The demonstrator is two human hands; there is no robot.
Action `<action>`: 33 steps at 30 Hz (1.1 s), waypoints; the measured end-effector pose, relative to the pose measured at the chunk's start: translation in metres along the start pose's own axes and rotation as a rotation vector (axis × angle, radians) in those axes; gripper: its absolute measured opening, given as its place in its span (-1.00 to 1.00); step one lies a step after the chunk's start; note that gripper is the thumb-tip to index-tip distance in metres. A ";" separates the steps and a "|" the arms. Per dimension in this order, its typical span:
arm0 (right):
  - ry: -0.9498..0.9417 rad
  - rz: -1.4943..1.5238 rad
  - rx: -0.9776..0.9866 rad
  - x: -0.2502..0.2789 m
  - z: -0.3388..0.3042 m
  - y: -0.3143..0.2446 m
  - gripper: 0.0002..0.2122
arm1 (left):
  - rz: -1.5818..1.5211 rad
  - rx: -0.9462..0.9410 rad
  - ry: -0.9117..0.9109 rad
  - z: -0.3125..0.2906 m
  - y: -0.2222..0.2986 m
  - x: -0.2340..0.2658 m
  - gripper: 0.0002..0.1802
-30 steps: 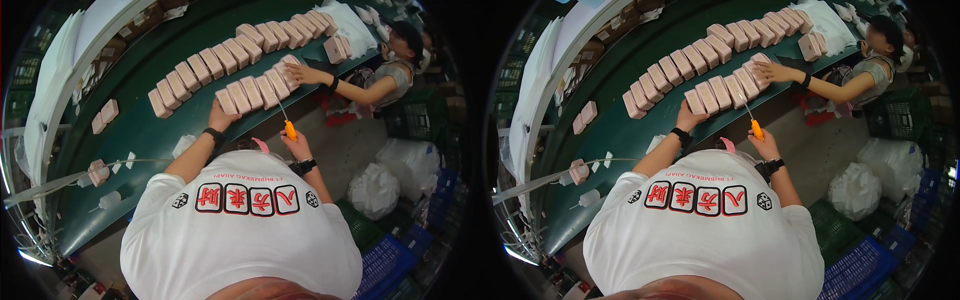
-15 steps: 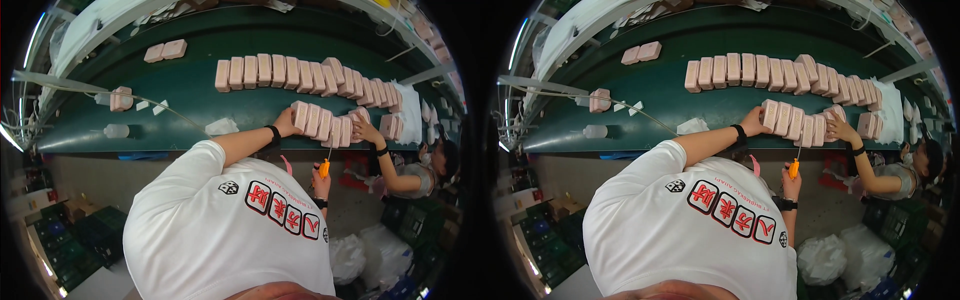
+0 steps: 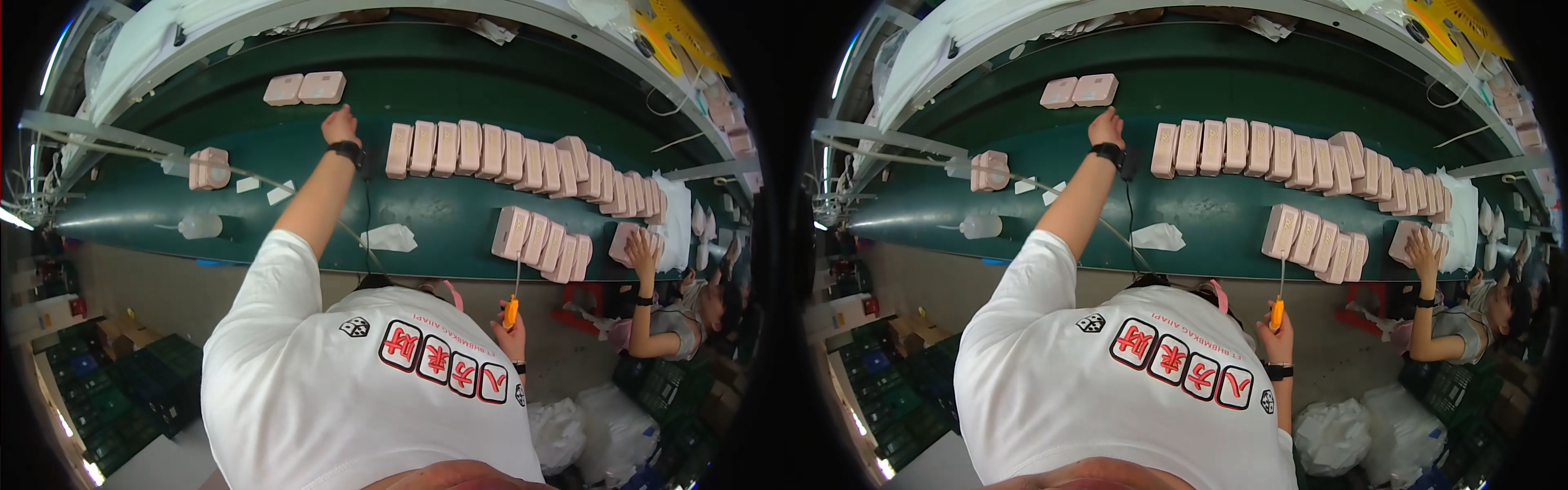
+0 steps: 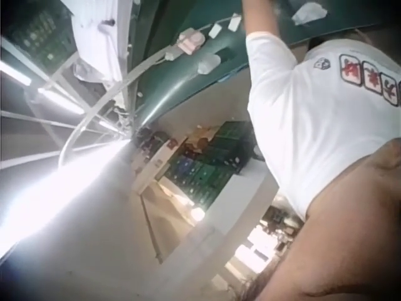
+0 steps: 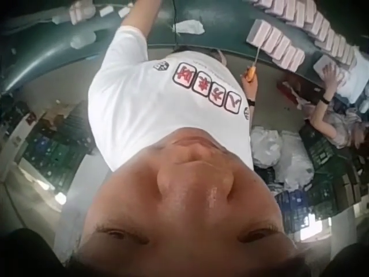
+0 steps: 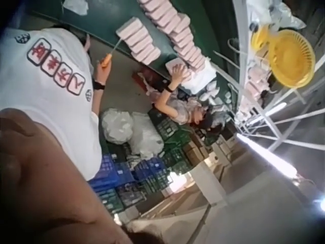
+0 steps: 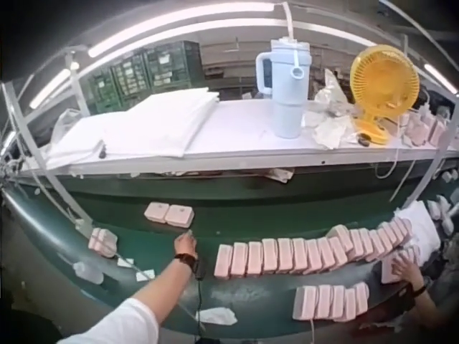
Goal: The person cleans pink electronic devices by blowing air on them with a nozzle and wiping the surfaces with a cloth. They periodically wet the cloth with liquid from a bottle before wiping the front and back of each device and placing them back on the conveyor belt.
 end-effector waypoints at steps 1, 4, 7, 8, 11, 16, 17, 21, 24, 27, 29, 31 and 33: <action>0.006 -0.020 -0.003 -0.015 -0.006 -0.009 -0.64 | 0.046 0.034 0.072 0.023 0.001 0.003 -0.60; 0.035 -0.117 -0.014 -0.046 -0.019 -0.030 -0.61 | 0.172 0.254 0.145 0.076 -0.017 0.000 -0.57; 0.073 -0.260 -0.032 -0.066 -0.032 -0.037 -0.60 | 0.211 0.373 0.152 0.109 -0.042 -0.011 -0.53; 0.094 -0.252 -0.062 -0.070 -0.037 -0.035 -0.61 | 0.176 0.369 0.139 0.119 -0.049 -0.018 -0.51; 0.106 -0.246 -0.115 -0.086 -0.040 -0.035 -0.62 | 0.131 0.384 0.092 0.164 -0.061 -0.024 -0.49; 0.069 -0.410 -0.103 -0.115 -0.042 -0.049 -0.70 | 0.298 0.419 -0.041 0.147 -0.059 -0.043 -0.51; 0.043 -0.476 -0.097 -0.122 -0.035 -0.061 -0.72 | 0.116 0.459 -0.097 0.133 -0.055 -0.049 -0.57; -0.100 -0.595 -0.003 -0.138 0.000 -0.086 -0.76 | 0.222 0.393 -0.443 0.068 -0.003 -0.020 -0.62; -0.211 -0.630 0.171 -0.150 0.017 -0.118 -0.76 | 0.285 0.433 -0.441 -0.046 0.050 0.013 -0.55; -0.394 -0.675 0.357 -0.175 0.022 -0.164 -0.75 | -0.018 0.277 -0.630 -0.150 0.109 0.049 -0.51; -0.502 -0.706 0.404 -0.188 0.015 -0.186 -0.73 | -0.003 0.233 -0.568 -0.192 0.122 0.092 -0.54; -0.634 -0.790 0.473 -0.201 0.005 -0.198 -0.71 | 0.023 0.183 -0.513 -0.228 0.127 0.130 -0.60; -0.720 -0.825 0.508 -0.209 -0.001 -0.204 -0.70 | 0.064 0.143 -0.437 -0.255 0.123 0.164 -0.58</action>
Point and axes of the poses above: each hand's wrist, its own z-axis towards the middle knuckle, its own x-axis out of the back of the hand, y = z × x, the point moved 9 cm from there along z, towards the middle knuckle, and after that the axes turned 6 degrees about z, right-handed, at the moved point
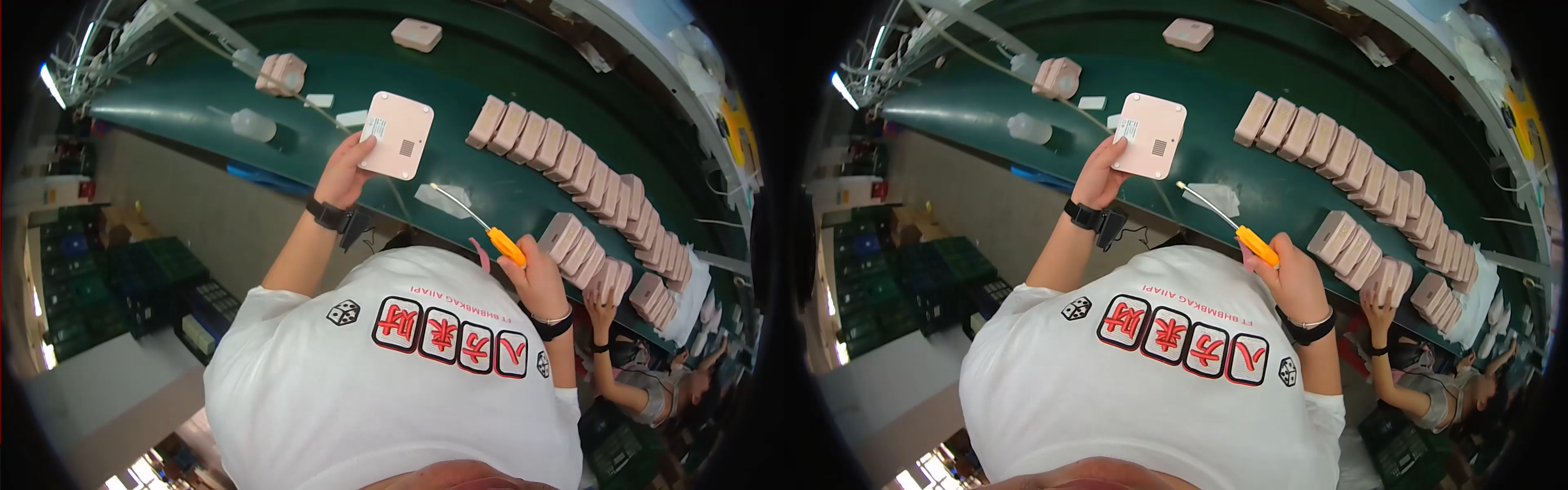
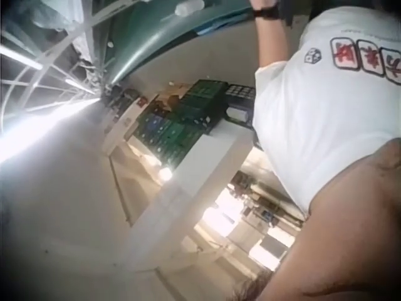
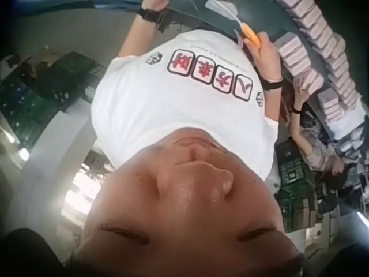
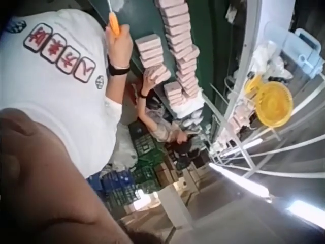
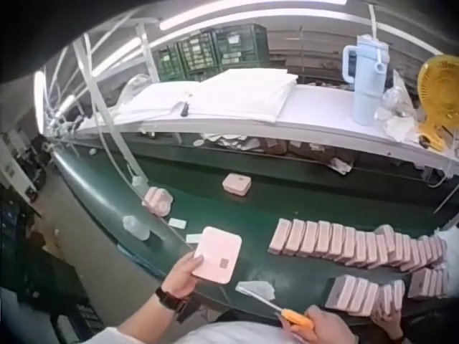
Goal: The person cleans pink electronic devices by blowing air on them with a nozzle and wiping the surfaces with a cloth. They periodically wet the cloth with liquid from a bottle before wiping the front and back of each device and placing them back on the conveyor belt.
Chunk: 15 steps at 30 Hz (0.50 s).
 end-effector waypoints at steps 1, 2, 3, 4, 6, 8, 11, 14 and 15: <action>-0.035 -0.038 -0.002 -0.003 0.001 -0.004 -0.69 | 0.039 -0.019 0.048 -0.016 -0.005 0.010 -0.57; -0.067 -0.077 -0.004 -0.007 0.001 -0.007 -0.68 | 0.078 -0.037 0.093 -0.032 -0.008 0.019 -0.55; -0.103 -0.120 -0.002 -0.011 0.001 -0.009 -0.68 | 0.074 -0.041 0.114 -0.047 -0.014 0.025 -0.55; -0.119 -0.118 0.007 -0.014 -0.001 -0.010 -0.68 | 0.125 -0.067 0.168 -0.061 -0.016 0.033 -0.53; -0.128 -0.179 0.029 -0.018 -0.004 -0.013 -0.67 | 0.227 -0.118 0.273 -0.087 -0.019 0.047 -0.49; -0.139 -0.209 0.047 -0.024 -0.007 -0.013 -0.66 | 0.288 -0.156 0.285 -0.107 -0.020 0.052 -0.48; -0.175 -0.310 0.103 -0.033 -0.009 -0.008 -0.65 | 0.417 -0.225 0.282 -0.129 -0.017 0.057 -0.44; -0.160 -0.323 0.100 -0.037 -0.008 -0.002 -0.65 | 0.624 -0.276 0.321 -0.145 -0.008 0.061 -0.42; -0.148 -0.330 0.096 -0.037 -0.009 0.000 -0.65 | 0.627 -0.276 0.321 -0.148 -0.007 0.062 -0.42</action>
Point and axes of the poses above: each hand's wrist, its own z-axis towards the middle knuckle, its own x-axis out of the back of the hand, y = z × x, the point moved 9 cm from there along z, towards the middle knuckle, and after that the axes turned 6 degrees about z, right-handed, at the moved point
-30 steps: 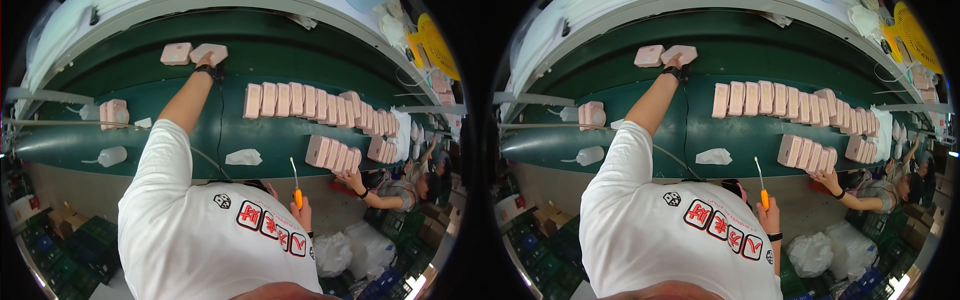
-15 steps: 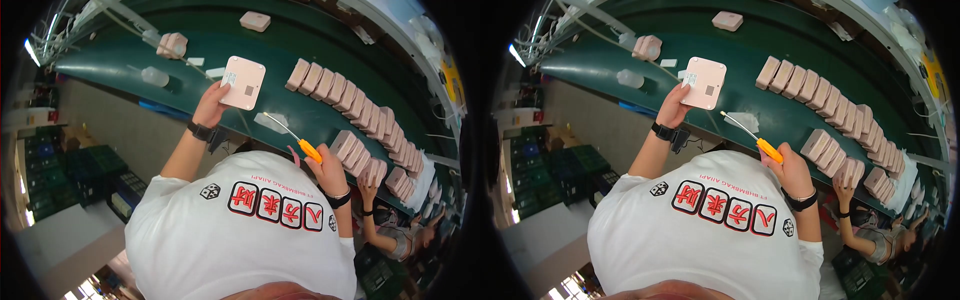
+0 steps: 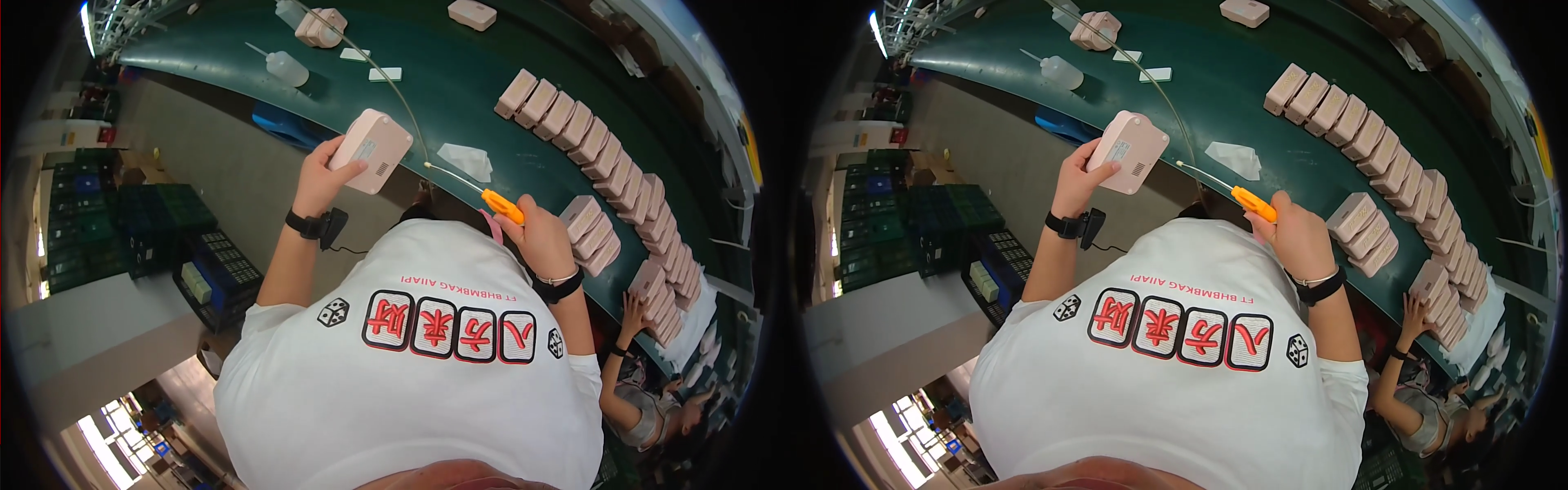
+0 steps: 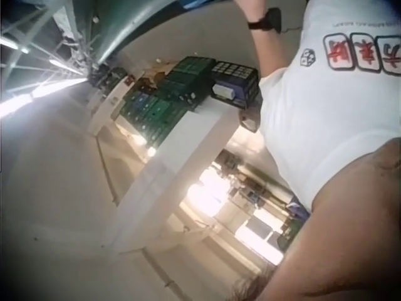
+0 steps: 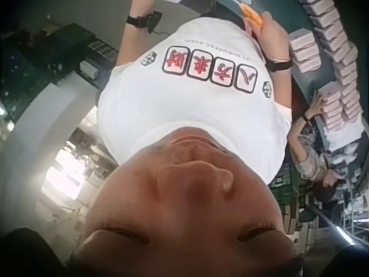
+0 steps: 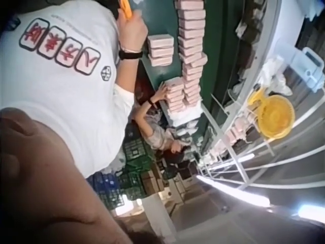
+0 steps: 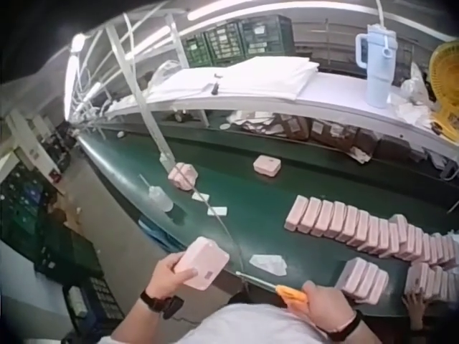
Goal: The person cleans pink electronic devices by blowing air on them with a nozzle and wiping the surfaces with a cloth. They periodically wet the cloth with liquid from a bottle before wiping the front and back of each device and placing them back on the conveyor belt.
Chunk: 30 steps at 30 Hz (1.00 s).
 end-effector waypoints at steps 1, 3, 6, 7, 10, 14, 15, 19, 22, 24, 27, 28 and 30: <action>0.001 0.002 0.002 0.000 0.000 -0.001 -0.65 | 0.055 -0.025 0.004 -0.002 0.003 0.003 -0.41; 0.000 -0.008 -0.035 0.000 -0.001 -0.003 -0.65 | 0.165 -0.074 0.010 -0.004 0.011 0.007 -0.40; 0.002 -0.004 -0.021 -0.003 -0.004 0.000 -0.65 | 0.406 -0.168 0.025 -0.007 0.030 0.013 -0.42; 0.003 0.002 0.013 -0.005 -0.005 0.000 -0.64 | 0.524 -0.216 0.032 -0.008 0.040 0.012 -0.44; -0.008 0.027 0.028 -0.006 -0.005 -0.002 -0.65 | 0.736 -0.325 0.029 -0.017 0.084 -0.001 -0.46; -0.041 0.093 0.005 0.003 -0.004 -0.005 -0.65 | 1.051 -0.530 0.002 -0.024 0.120 -0.020 -0.49; -0.050 0.127 0.019 0.005 -0.003 -0.006 -0.65 | 1.154 -0.607 -0.013 -0.026 0.126 -0.026 -0.50; -0.070 0.148 0.056 0.006 0.000 -0.010 -0.63 | 1.343 -0.672 -0.385 -0.020 0.114 -0.050 -0.46; -0.096 0.148 0.040 0.006 0.005 -0.006 -0.61 | 1.184 -0.687 -0.597 -0.001 0.093 -0.046 -0.45; -0.137 0.155 -0.011 0.002 0.009 0.002 -0.60 | 1.100 -0.697 -0.712 0.002 0.085 -0.046 -0.45; -0.120 0.108 -0.027 0.000 0.009 0.015 -0.59 | 0.990 -0.549 -0.774 0.011 0.071 -0.040 -0.44; -0.114 0.081 -0.025 0.000 0.009 0.018 -0.59 | 0.989 -0.551 -0.782 0.015 0.066 -0.035 -0.44; -0.113 0.091 -0.042 -0.002 0.009 0.023 -0.59 | 0.670 -0.457 -0.811 0.026 0.047 -0.020 -0.39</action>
Point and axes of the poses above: each hand's wrist, its own z-axis towards the middle knuckle, its own x-axis out of the back of the hand, y = z × x, the point moved 9 cm from there along z, towards the middle knuckle, and after that the axes turned 6 degrees about z, right-handed, at the moved point
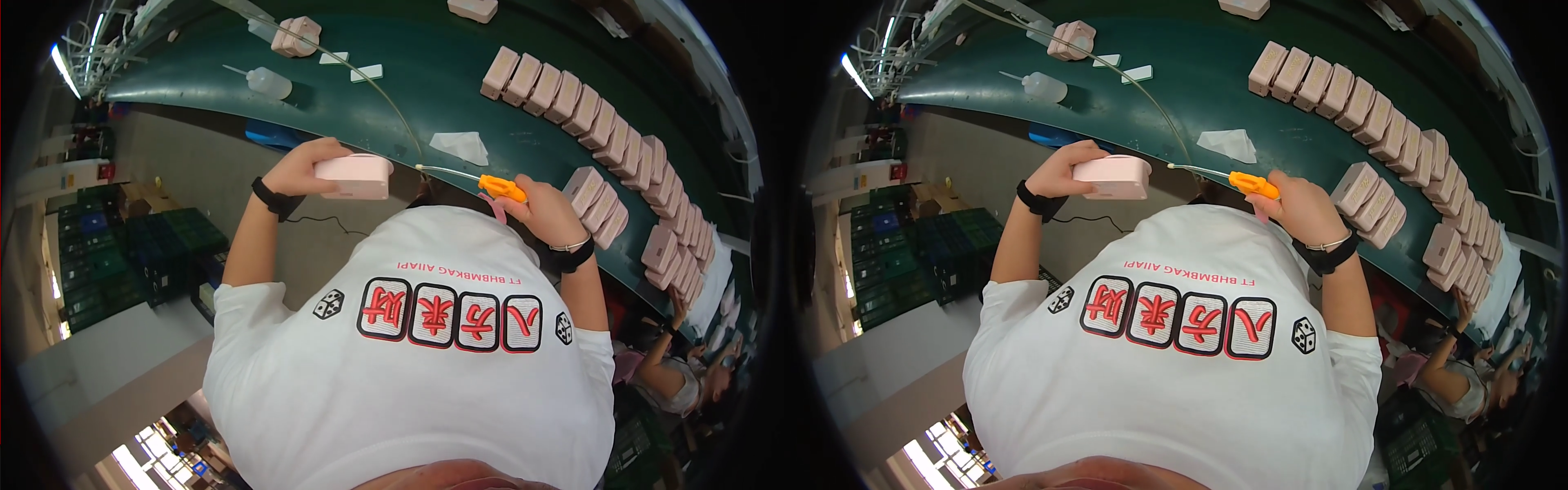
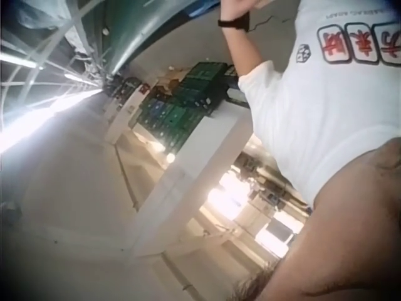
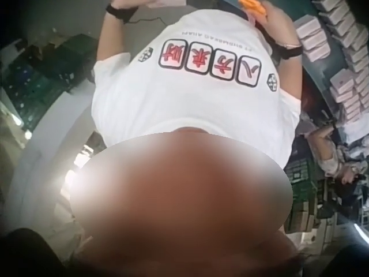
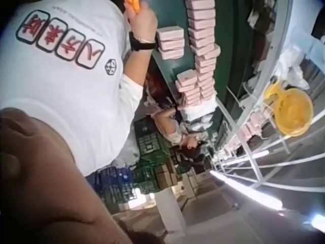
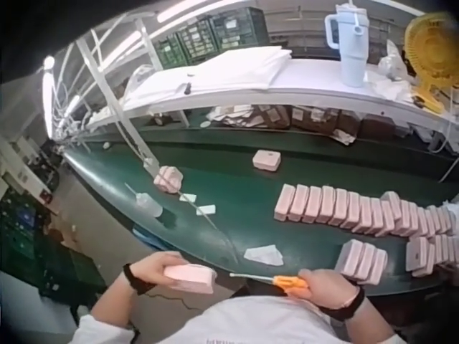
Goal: The person cleans pink electronic devices by blowing air on them with a nozzle and wiping the surfaces with a cloth. They periodically wet the cloth with liquid from a bottle before wiping the front and back of each device and placing them back on the conveyor belt.
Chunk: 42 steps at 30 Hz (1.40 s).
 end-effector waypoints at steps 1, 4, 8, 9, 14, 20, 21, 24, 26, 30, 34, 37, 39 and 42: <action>0.000 0.006 -0.009 0.000 0.001 0.002 -0.59 | -0.159 -0.014 0.027 -0.001 -0.012 -0.003 -0.36; 0.006 0.104 -0.024 0.004 0.003 0.002 -0.59 | -1.059 0.270 0.220 -0.016 -0.053 -0.039 -0.32; 0.027 0.253 -0.008 0.002 0.005 -0.004 -0.62 | -2.137 0.146 0.342 -0.005 -0.060 -0.100 -0.31; 0.040 0.220 0.012 0.000 0.005 -0.005 -0.65 | -2.135 0.150 0.331 0.004 -0.052 -0.103 -0.31; 0.170 0.232 0.030 0.002 0.000 -0.005 -0.68 | -2.766 -0.034 0.072 0.035 -0.009 -0.090 -0.41; 0.242 0.104 -0.025 0.005 -0.023 0.002 -0.70 | -2.686 0.241 0.020 0.060 -0.021 -0.091 -0.44; 0.230 0.141 -0.023 0.002 -0.027 0.003 -0.71 | -2.692 0.269 -0.032 0.069 -0.016 -0.095 -0.44; 0.318 0.307 -0.049 0.000 -0.057 0.021 -0.74 | -2.701 0.423 -0.207 0.098 0.002 -0.113 -0.43; 0.485 0.558 -0.014 0.002 -0.082 0.033 -0.77 | -2.705 0.520 -0.338 0.129 0.013 -0.142 -0.42; 0.704 0.783 -0.434 -0.035 -0.152 0.094 -0.78 | -2.689 0.730 -0.619 0.197 0.045 -0.224 -0.40; 0.930 0.892 -0.579 -0.062 -0.221 0.114 -0.79 | -2.512 0.799 -0.757 0.259 0.073 -0.315 -0.41; 1.016 0.939 -0.656 -0.071 -0.256 0.110 -0.81 | -2.532 0.902 -0.796 0.289 0.086 -0.359 -0.43; 1.051 0.954 -0.691 -0.075 -0.273 0.108 -0.82 | -2.551 0.946 -0.810 0.304 0.083 -0.387 -0.44; 1.046 0.972 -0.735 -0.082 -0.286 0.111 -0.80 | -2.671 0.875 -0.790 0.319 0.089 -0.392 -0.39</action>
Point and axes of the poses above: each hand's wrist, its own z-axis towards the middle knuckle, its own x-axis out of the back of the hand, y = z × x, the point moved 9 cm from there along z, towards the middle knuckle, and after that the axes turned 6 degrees about z, right-handed, at the moved point
